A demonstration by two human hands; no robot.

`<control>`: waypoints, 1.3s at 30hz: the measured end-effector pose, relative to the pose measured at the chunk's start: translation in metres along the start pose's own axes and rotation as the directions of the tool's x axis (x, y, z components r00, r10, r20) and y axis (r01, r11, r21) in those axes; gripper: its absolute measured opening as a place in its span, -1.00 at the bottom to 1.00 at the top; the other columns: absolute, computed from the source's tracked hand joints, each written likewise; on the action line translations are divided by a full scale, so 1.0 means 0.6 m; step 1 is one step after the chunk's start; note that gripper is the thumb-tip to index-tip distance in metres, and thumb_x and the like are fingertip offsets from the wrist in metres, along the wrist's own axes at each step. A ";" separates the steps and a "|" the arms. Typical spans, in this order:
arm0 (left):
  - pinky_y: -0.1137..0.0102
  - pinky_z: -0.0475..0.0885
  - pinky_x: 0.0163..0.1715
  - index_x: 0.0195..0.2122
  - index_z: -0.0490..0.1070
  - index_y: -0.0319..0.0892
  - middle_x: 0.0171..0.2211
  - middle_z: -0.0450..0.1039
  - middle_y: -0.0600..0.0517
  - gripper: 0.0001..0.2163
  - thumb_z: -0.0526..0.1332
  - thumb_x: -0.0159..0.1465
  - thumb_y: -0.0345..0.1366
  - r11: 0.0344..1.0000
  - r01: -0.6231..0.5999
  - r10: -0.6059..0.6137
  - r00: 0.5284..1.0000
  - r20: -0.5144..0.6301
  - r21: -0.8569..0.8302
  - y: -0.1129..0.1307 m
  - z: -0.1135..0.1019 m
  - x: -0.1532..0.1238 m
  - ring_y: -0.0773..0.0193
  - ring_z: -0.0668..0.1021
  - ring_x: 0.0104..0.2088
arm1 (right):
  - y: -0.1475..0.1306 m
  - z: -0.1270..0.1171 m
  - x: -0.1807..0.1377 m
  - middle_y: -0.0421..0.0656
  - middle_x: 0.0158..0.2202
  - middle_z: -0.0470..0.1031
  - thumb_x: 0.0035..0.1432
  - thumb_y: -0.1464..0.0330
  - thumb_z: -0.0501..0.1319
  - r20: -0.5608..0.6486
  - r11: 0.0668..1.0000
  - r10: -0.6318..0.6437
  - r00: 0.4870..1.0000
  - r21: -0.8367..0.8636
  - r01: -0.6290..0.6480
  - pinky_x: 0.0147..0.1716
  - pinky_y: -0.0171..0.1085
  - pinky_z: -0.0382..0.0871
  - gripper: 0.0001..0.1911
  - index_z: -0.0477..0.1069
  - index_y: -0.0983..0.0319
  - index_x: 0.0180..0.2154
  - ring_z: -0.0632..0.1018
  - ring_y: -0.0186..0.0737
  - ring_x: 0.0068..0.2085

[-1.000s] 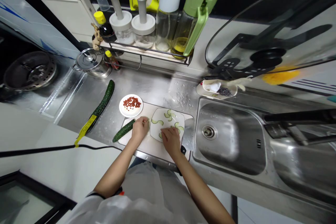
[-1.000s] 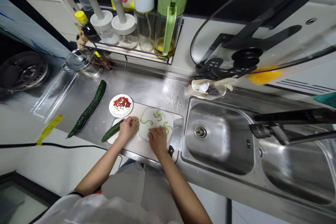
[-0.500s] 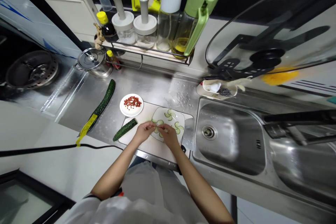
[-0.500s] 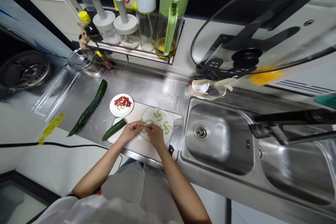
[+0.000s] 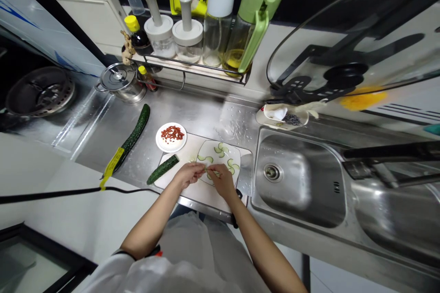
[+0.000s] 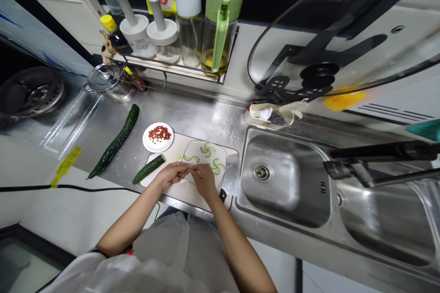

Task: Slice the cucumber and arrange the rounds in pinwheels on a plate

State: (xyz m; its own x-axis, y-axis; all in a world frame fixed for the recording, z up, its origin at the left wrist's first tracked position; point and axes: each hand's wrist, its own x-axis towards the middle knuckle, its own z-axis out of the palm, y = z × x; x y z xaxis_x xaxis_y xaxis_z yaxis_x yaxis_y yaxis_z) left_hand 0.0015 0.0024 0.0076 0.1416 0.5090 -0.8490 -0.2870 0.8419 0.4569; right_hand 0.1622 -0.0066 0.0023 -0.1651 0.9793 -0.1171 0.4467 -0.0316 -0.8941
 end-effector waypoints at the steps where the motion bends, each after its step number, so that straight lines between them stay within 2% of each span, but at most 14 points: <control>1: 0.58 -0.06 -0.69 -0.29 0.43 -0.29 -0.55 0.40 0.06 -0.56 0.43 -0.18 -0.20 1.000 -0.007 0.007 1.000 -0.007 -0.019 0.000 0.000 0.002 0.53 0.32 -0.65 | -0.002 -0.001 0.000 -0.14 -0.36 0.50 0.08 0.29 0.15 -0.002 1.000 0.008 1.000 -0.006 -0.008 -0.19 -0.20 0.30 -0.84 0.48 0.18 -0.36 0.46 -0.18 -0.23; 4: 0.58 0.01 -0.67 -0.29 0.44 -0.29 -0.57 0.39 0.07 -0.53 0.46 -0.26 -0.28 0.996 -0.051 0.049 0.998 -0.042 -0.071 -0.003 0.003 0.008 0.51 0.35 -0.62 | -0.007 -0.004 0.000 -0.15 -0.38 0.50 0.07 0.29 0.13 0.006 0.998 0.063 0.998 0.009 -0.063 -0.22 -0.21 0.29 -0.83 0.48 0.19 -0.38 0.45 -0.19 -0.25; 8: 0.57 0.08 -0.65 -0.37 0.44 -0.29 -0.60 0.37 0.10 -0.58 0.45 -0.25 -0.23 0.983 -0.182 0.177 0.979 -0.104 -0.037 -0.010 0.010 0.017 0.51 0.33 -0.63 | -0.002 0.001 0.003 -0.18 -0.45 0.47 0.04 0.27 0.12 0.042 0.969 0.201 0.979 0.139 -0.205 -0.35 -0.28 0.28 -0.81 0.46 0.21 -0.41 0.44 -0.23 -0.36; 10: 0.55 0.12 -0.62 -0.41 0.44 -0.28 -0.60 0.38 0.10 -0.64 0.42 -0.20 -0.20 0.957 -0.289 0.291 0.949 -0.122 0.040 -0.012 0.012 0.020 0.50 0.33 -0.62 | 0.004 0.009 0.005 -0.19 -0.48 0.45 0.01 0.25 0.14 0.049 0.936 0.269 0.962 0.221 -0.273 -0.41 -0.30 0.26 -0.80 0.45 0.23 -0.43 0.42 -0.26 -0.41; 13: 0.53 0.20 -0.54 -0.43 0.46 -0.26 -0.59 0.40 0.10 -0.72 0.37 -0.11 -0.19 0.876 -0.438 0.465 0.878 -0.112 0.199 -0.012 0.011 0.024 0.47 0.35 -0.58 | 0.008 0.021 0.006 -0.21 -0.52 0.44 -0.04 0.24 0.17 0.044 0.879 0.349 0.936 0.331 -0.343 -0.48 -0.33 0.23 -0.80 0.43 0.25 -0.41 0.40 -0.30 -0.47; 16: 0.52 0.22 -0.52 -0.42 0.47 -0.22 -0.61 0.37 0.13 -0.79 0.31 -0.03 -0.19 0.788 -0.481 0.559 0.821 -0.120 0.384 -0.008 0.007 0.026 0.45 0.35 -0.58 | 0.004 0.027 0.006 -0.27 -0.57 0.39 -0.04 0.26 0.17 0.014 0.868 0.358 0.934 0.364 -0.338 -0.55 -0.36 0.19 -0.77 0.39 0.23 -0.32 0.36 -0.33 -0.54; 20: 0.52 0.23 -0.52 -0.41 0.48 -0.21 -0.61 0.36 0.14 -0.82 0.24 0.06 -0.19 0.681 -0.488 0.638 0.761 -0.116 0.546 0.000 0.004 0.025 0.44 0.33 -0.58 | -0.003 0.028 0.005 -0.25 -0.50 0.43 0.00 0.29 0.12 -0.057 0.951 0.228 0.972 0.225 -0.210 -0.46 -0.35 0.24 -0.86 0.38 0.18 -0.37 0.42 -0.30 -0.44; 24: 0.50 0.27 -0.47 -0.39 0.50 -0.18 -0.57 0.40 0.11 -0.82 0.21 0.12 -0.19 0.567 -0.494 0.706 0.703 -0.081 0.660 0.007 0.004 0.027 0.40 0.37 -0.54 | 0.005 0.033 0.010 -0.22 -0.43 0.50 0.05 0.27 0.08 -0.074 0.984 0.169 0.983 0.079 -0.163 -0.39 -0.31 0.28 -0.80 0.45 0.16 -0.36 0.45 -0.27 -0.42; 31: 0.35 0.31 -0.17 -0.34 0.52 -0.13 -0.35 0.52 0.00 -0.88 0.19 0.16 -0.36 0.213 -0.467 0.812 0.573 0.111 0.858 0.015 0.003 0.056 0.24 0.46 -0.27 | 0.030 0.053 0.031 -0.21 -0.52 0.48 0.09 0.29 0.07 -0.120 0.977 0.130 0.984 -0.151 -0.148 -0.41 -0.30 0.22 -0.77 0.49 0.18 -0.35 0.43 -0.25 -0.46; 34: 0.31 0.28 -0.12 -0.30 0.52 -0.13 -0.32 0.52 -0.02 -0.86 0.16 0.19 -0.36 0.119 -0.462 0.812 0.555 0.182 0.879 0.017 0.005 0.067 0.21 0.44 -0.24 | 0.032 0.056 0.038 -0.20 -0.53 0.46 0.10 0.33 0.06 -0.126 0.964 0.111 0.986 -0.228 -0.137 -0.41 -0.30 0.18 -0.78 0.48 0.18 -0.37 0.41 -0.24 -0.45; 39: 0.29 0.27 -0.10 -0.26 0.51 -0.12 -0.31 0.51 -0.04 -0.84 0.14 0.20 -0.35 0.094 -0.424 0.789 0.583 0.192 0.901 0.022 0.008 0.074 0.18 0.43 -0.21 | 0.029 0.060 0.044 -0.18 -0.51 0.45 0.10 0.37 0.08 -0.131 0.939 0.113 0.985 -0.310 -0.149 -0.40 -0.29 0.15 -0.81 0.47 0.19 -0.36 0.38 -0.23 -0.43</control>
State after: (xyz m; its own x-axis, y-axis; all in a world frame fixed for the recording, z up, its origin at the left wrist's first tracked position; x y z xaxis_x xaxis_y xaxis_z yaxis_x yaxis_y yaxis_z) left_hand 0.0087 0.0369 -0.0227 0.0382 0.9958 -0.0832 0.7666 0.0242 0.6416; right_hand 0.1341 0.0114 -0.0317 0.0029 0.9871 -0.1599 0.7168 -0.1135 -0.6880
